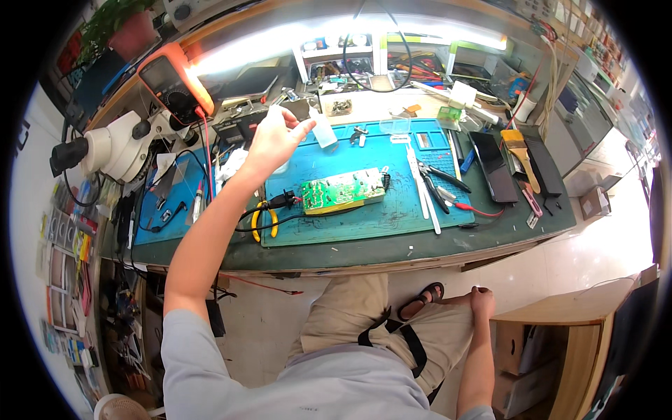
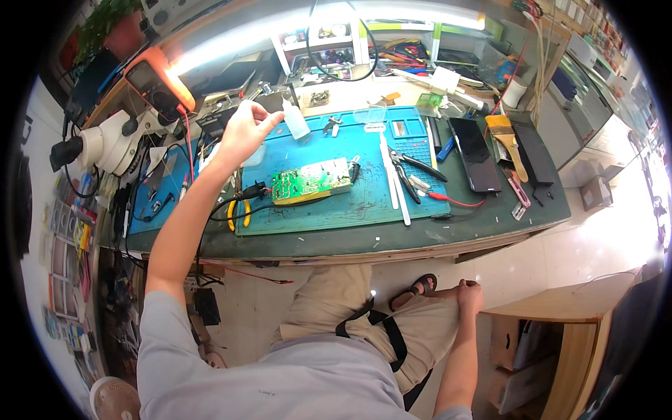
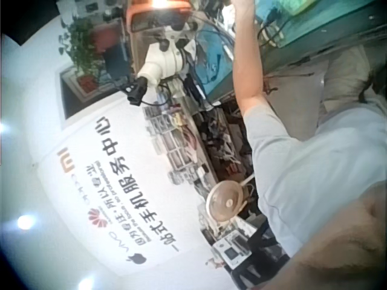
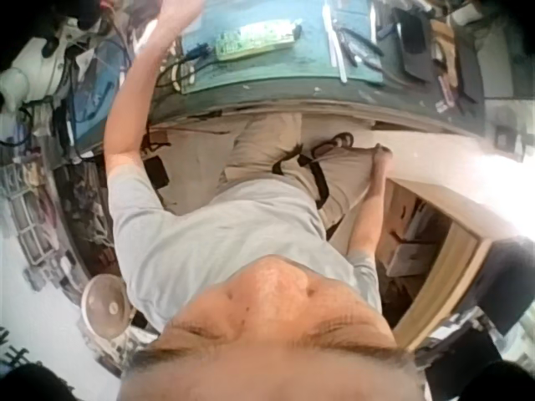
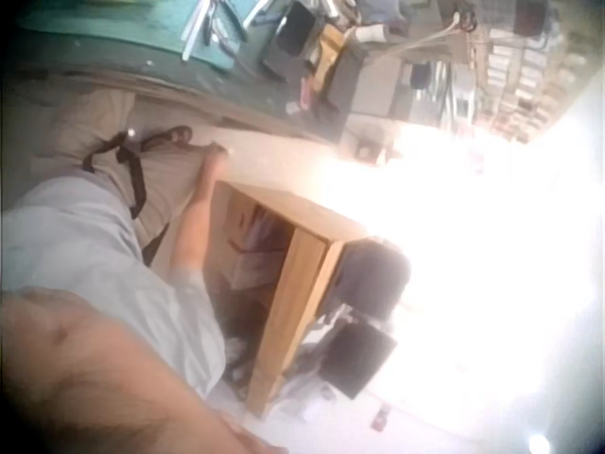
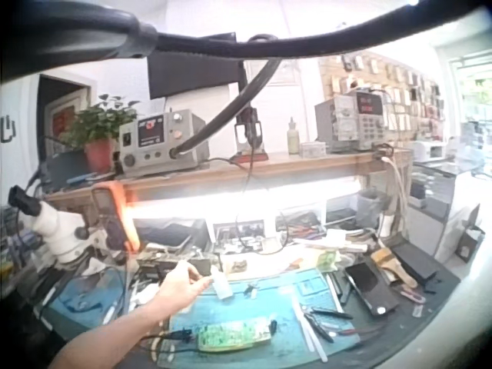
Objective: The person uses a multimeter to test various points on a green circuit board. They hold the red and black probes against different components and traces on the board, checking for electrical continuity or voltage. The person occasionally looks up at a multimeter display to read the measurements.
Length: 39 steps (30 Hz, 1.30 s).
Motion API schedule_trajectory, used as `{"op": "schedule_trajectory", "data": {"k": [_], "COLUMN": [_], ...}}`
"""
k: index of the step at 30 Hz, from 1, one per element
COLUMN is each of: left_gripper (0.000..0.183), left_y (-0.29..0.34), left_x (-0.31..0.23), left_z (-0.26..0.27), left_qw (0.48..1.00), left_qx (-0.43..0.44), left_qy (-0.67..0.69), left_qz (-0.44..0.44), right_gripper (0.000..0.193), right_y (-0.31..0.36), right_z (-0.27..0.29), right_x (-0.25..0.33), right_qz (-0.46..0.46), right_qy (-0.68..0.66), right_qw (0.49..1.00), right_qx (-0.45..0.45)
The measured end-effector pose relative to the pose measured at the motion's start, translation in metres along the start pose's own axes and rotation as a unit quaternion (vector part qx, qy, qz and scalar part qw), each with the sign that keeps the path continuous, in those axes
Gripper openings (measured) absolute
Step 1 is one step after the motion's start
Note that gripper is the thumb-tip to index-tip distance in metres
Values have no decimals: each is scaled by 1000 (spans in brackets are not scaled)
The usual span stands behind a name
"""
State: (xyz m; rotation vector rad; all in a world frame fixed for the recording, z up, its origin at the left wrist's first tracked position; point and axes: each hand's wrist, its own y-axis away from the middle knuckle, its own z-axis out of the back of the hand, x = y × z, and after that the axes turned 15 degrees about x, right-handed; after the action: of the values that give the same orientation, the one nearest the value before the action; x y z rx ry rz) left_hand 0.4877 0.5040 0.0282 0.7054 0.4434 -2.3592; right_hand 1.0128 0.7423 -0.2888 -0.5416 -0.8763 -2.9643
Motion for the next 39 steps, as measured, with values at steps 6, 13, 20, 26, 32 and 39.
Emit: {"op": "schedule_trajectory", "data": {"k": [6, 13, 20, 26, 32, 39], "left_gripper": [56, 52, 66, 79, 93, 54], "left_y": [-29, -20, -89, -149, -163, -90], "left_x": [2, -36, -41, -31, -8, -30], "left_z": [-36, -40, -68, -101, -92, -56], "left_qw": [998, 999, 989, 983, 988, 956], "left_qx": [-11, -23, -13, -57, 5, 9], "left_qy": [-63, -10, -32, -116, -89, -197], "left_qz": [15, -30, -142, -129, -124, -217], "right_gripper": [38, 36, 34, 35, 35, 32], "right_y": [1, 2, -1, -3, 2, -4], "right_z": [2, 2, 0, 0, 3, -1], "right_x": [-6, -6, -2, -7, 4, 0], "right_qz": [3, 5, 5, -17, -14, -4], "right_qy": [-15, -33, -1, -15, -18, -14], "right_qw": [1000, 999, 1000, 1000, 1000, 1000], "right_qx": [-2, -9, -13, -14, -10, -15]}}
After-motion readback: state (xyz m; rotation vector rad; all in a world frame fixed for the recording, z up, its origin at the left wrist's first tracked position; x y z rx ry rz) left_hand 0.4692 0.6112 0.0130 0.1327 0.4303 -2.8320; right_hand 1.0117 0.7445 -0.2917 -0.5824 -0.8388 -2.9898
